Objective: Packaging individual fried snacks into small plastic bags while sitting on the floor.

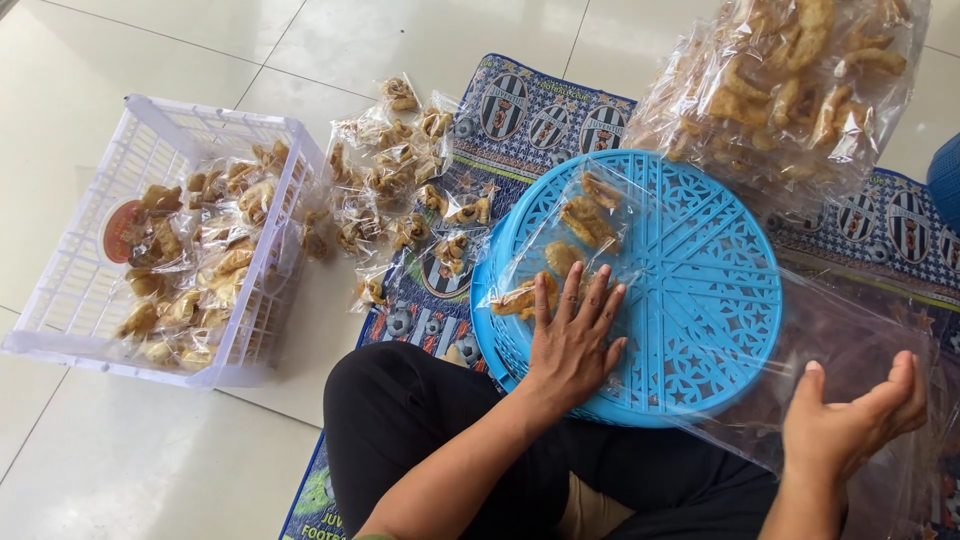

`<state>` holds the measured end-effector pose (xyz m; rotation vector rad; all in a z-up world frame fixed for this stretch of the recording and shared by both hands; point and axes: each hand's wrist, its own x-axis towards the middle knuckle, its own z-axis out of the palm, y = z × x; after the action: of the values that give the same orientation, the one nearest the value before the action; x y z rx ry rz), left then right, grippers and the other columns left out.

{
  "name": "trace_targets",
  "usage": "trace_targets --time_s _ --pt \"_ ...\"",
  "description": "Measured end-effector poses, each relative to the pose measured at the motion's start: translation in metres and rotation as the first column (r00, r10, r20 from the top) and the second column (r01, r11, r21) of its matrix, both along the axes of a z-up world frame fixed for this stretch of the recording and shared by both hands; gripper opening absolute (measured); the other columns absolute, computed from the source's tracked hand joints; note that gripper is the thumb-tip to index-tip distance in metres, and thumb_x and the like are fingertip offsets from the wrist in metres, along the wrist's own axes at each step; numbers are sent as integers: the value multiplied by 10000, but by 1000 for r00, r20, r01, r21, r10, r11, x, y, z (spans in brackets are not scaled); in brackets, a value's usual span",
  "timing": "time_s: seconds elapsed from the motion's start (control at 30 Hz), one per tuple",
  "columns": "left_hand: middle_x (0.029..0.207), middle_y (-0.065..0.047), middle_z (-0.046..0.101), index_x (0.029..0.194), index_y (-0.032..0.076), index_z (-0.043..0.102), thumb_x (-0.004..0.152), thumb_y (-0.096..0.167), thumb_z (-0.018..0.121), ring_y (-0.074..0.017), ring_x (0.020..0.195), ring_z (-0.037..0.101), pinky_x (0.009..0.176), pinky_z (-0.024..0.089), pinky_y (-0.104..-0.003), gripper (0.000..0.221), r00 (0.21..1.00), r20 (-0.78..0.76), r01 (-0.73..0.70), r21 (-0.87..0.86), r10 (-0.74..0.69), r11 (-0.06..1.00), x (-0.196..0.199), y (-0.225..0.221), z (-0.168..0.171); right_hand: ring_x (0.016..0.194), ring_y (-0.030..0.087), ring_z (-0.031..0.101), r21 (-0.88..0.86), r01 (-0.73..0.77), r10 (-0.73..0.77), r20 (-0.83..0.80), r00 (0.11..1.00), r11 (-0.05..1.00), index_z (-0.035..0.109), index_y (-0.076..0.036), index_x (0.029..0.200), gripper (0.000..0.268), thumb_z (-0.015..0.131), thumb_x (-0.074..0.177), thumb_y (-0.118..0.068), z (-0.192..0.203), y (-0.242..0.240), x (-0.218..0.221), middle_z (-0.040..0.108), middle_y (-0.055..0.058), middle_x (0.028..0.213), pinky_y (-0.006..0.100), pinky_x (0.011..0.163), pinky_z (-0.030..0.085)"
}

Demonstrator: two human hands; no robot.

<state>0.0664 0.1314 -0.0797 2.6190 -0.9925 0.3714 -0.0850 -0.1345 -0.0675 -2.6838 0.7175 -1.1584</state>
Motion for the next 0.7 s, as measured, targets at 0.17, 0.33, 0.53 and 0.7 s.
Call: trace_targets --time_s 0.17,0.33,0.53,0.7 --pt "1702 -50 328 1617 239 373 999 563 453 -347 1605 194 1271 5 -665 702 1000 23 -19 18 19 1000 0 -1 -1 1604 492 207 68 -260 266 -118 957 963 566 75 1439 472 667 1010 -94 37 93 27 291 320 1708 681 1295 107" --pt "1704 -25 351 1643 219 313 981 517 545 -317 1616 193 1275 -28 -646 762 998 53 -39 10 38 999 -1 -1 -4 1553 411 344 302 -532 569 -46 821 791 473 54 1448 472 559 1019 -125 48 171 53 388 267 1624 521 1273 334" --pt "1724 -128 228 1647 87 193 1099 298 330 -327 1624 92 1302 -13 -548 603 964 -215 104 -224 -154 969 16 17 3 1527 400 373 337 -559 586 25 810 758 378 57 1522 532 419 1095 -259 -17 178 73 414 256 1592 498 1248 352" --pt "1561 -140 499 1444 72 539 1023 198 488 -346 1479 401 1209 292 -597 442 969 -247 2 -115 -30 993 73 94 54 1493 383 434 307 -553 580 1 814 775 422 47 1500 532 398 1100 -302 -22 182 78 497 231 1542 480 1239 374"
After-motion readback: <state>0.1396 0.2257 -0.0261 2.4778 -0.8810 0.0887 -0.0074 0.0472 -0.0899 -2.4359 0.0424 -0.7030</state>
